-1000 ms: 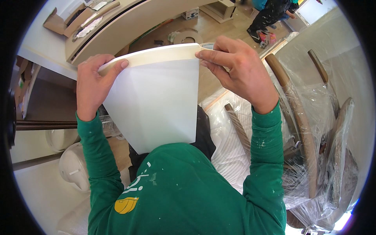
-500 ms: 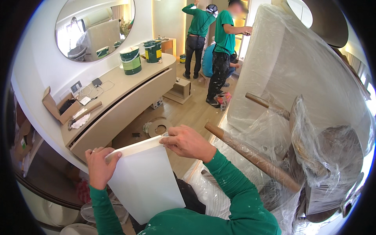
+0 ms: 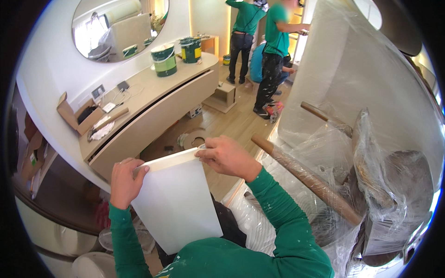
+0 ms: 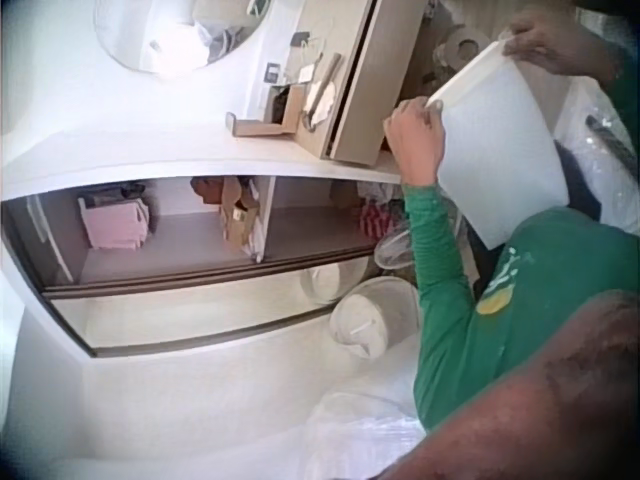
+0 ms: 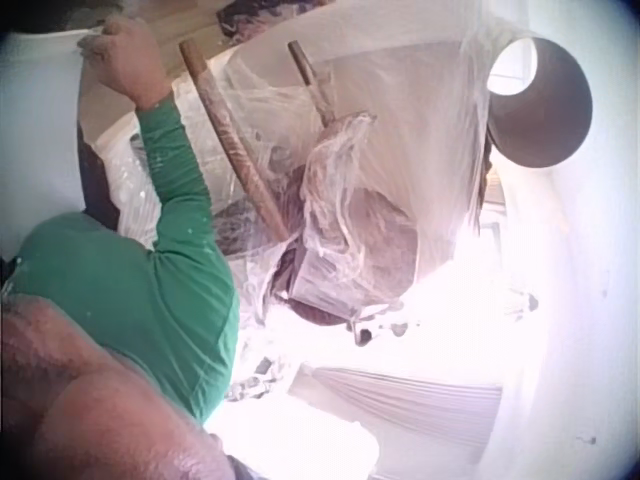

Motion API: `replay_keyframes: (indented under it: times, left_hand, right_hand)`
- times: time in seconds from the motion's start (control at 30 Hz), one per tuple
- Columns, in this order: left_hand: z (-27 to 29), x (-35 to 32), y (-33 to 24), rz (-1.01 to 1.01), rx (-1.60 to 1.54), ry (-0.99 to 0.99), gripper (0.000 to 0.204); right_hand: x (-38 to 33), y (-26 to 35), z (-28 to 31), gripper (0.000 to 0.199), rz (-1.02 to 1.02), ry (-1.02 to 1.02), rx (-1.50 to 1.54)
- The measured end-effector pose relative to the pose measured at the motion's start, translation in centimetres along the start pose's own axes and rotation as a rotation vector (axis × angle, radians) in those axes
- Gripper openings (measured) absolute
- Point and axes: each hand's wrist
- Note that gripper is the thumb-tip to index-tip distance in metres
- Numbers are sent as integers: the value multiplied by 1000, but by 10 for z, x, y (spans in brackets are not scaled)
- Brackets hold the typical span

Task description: The person applies masking tape to the edge of a white rectangular panel, presses the tape down by hand along the side, and then uses a sanding block to smooth or trim the taped edge.

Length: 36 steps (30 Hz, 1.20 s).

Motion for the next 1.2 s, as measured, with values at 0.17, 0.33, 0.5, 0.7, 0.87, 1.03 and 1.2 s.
replay_keyframes:
  times: [0.17, 0.33, 0.5, 0.7, 0.87, 1.03, 1.2]
  left_hand:
    - [-6, 5, 3, -32, 12, 97, 24]
    - [10, 1, -5, 46, 16, 127, 24]
    - [3, -1, -1, 41, -18, 121, 24]
    - [-4, 4, -3, 26, -101, 103, 24]
    - [-11, 0, 0, -2, -175, 31, 24]
    - [-4, -3, -7, 123, -111, 118, 31]
    - [-5, -7, -8, 150, -117, 81, 31]
  right_hand:
    - [-8, -6, -6, 21, -47, -17, -11]
    - [-3, 4, -7, 23, -33, 0, -49]
    - [-6, -1, -13, 22, -23, -30, -26]
    - [-9, -4, -8, 20, -16, -39, -32]
    - [-11, -6, -8, 17, 10, -52, -48]
    - [-8, 2, -4, 25, -44, 1, -1]
    - [-9, 0, -3, 26, 1, -17, 9]
Point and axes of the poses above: each hand's wrist, its own x-axis towards the middle knuckle, its own z-axis out of the back of the hand, y = z × x, and after that the axes turned 9 degrees about -y, right-handed
